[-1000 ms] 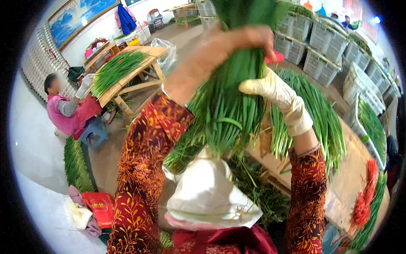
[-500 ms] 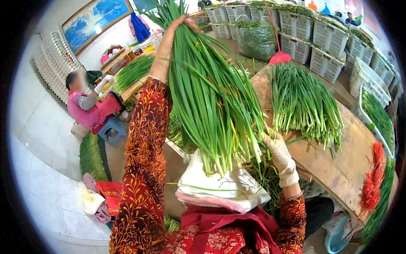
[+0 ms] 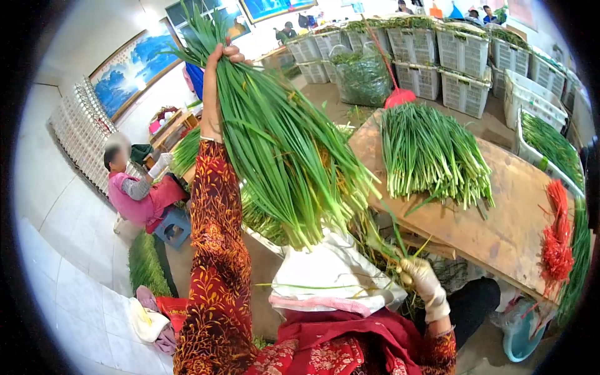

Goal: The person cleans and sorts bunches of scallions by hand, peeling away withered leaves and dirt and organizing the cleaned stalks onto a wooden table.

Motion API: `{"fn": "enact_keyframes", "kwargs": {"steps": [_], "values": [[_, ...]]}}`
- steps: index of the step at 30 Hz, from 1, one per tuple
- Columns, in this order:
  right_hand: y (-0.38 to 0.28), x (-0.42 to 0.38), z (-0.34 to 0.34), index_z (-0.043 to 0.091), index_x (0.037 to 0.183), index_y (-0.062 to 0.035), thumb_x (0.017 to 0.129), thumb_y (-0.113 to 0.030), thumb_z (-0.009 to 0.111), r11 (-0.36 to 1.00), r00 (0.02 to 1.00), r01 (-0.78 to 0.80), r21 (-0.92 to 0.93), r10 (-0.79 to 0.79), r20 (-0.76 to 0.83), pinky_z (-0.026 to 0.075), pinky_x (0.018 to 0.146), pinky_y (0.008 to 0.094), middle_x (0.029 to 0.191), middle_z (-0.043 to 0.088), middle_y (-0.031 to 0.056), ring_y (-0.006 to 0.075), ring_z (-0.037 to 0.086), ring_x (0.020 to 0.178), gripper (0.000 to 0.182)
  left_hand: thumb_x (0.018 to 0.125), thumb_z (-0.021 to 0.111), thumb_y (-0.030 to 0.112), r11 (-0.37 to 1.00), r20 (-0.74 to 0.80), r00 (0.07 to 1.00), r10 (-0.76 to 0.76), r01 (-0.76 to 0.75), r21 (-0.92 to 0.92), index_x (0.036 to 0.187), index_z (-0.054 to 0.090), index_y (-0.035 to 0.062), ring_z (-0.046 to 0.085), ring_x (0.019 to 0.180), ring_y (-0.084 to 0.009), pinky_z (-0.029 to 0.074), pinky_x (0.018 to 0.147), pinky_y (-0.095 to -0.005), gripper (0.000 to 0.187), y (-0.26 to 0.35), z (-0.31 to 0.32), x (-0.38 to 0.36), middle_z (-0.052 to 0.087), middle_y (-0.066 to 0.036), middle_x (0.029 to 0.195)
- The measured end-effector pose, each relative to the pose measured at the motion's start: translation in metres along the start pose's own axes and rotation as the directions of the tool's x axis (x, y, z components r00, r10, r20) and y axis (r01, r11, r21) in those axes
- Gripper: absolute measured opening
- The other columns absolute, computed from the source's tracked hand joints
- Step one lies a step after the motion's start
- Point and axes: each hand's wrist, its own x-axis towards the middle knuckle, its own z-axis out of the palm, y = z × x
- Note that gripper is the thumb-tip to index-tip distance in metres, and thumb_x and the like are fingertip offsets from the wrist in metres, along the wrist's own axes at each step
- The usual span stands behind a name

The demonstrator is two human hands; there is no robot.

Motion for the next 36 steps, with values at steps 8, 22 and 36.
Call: {"fn": "enact_keyframes", "kwargs": {"steps": [8,22,36], "values": [[-0.07,0.02,0.066,0.057,0.095,-0.0075,0.087,-0.034,0.053,0.992,0.989,0.12,0.032,-0.116,-0.095,0.024,0.038,0.0196,0.056,0.047,-0.003,0.005,0.033,0.041,0.028,0.088,0.051,0.023,0.992,-0.058,0.993,0.104,-0.099,0.075,0.099,0.049,0.0142,0.052,0.07,-0.0047,0.047,0.076,-0.0272,0.015,-0.026,0.038,-0.021,0.049,0.008,0.074],[-0.161,0.101,0.095,0.054,0.083,-0.0116,0.086,-0.034,0.056,0.898,0.876,0.238,0.37,-0.363,0.317,0.022,0.037,0.0165,0.05,0.042,-0.0078,0.0021,0.032,0.038,0.023,0.088,0.05,0.021,0.999,0.148,0.989,0.028,-0.031,0.017,0.113,0.044,0.0136,0.053,0.077,-0.0107,0.047,0.081,-0.0383,0.027,-0.053,0.045,-0.036,0.048,0.003,0.078],[0.074,0.018,-0.051,0.062,0.104,-0.0166,0.083,-0.032,0.047,-0.446,0.952,0.093,-0.89,0.301,-0.052,0.046,0.059,0.0306,0.079,0.064,0.0054,0.0201,0.062,0.075,0.03,0.089,0.049,0.02,0.989,0.139,0.99,0.03,-0.01,-0.146,0.103,0.049,0.0101,0.053,0.076,-0.0086,0.044,0.082,-0.0319,0.017,-0.013,-0.031,-0.016,0.051,0.004,0.079]]}}
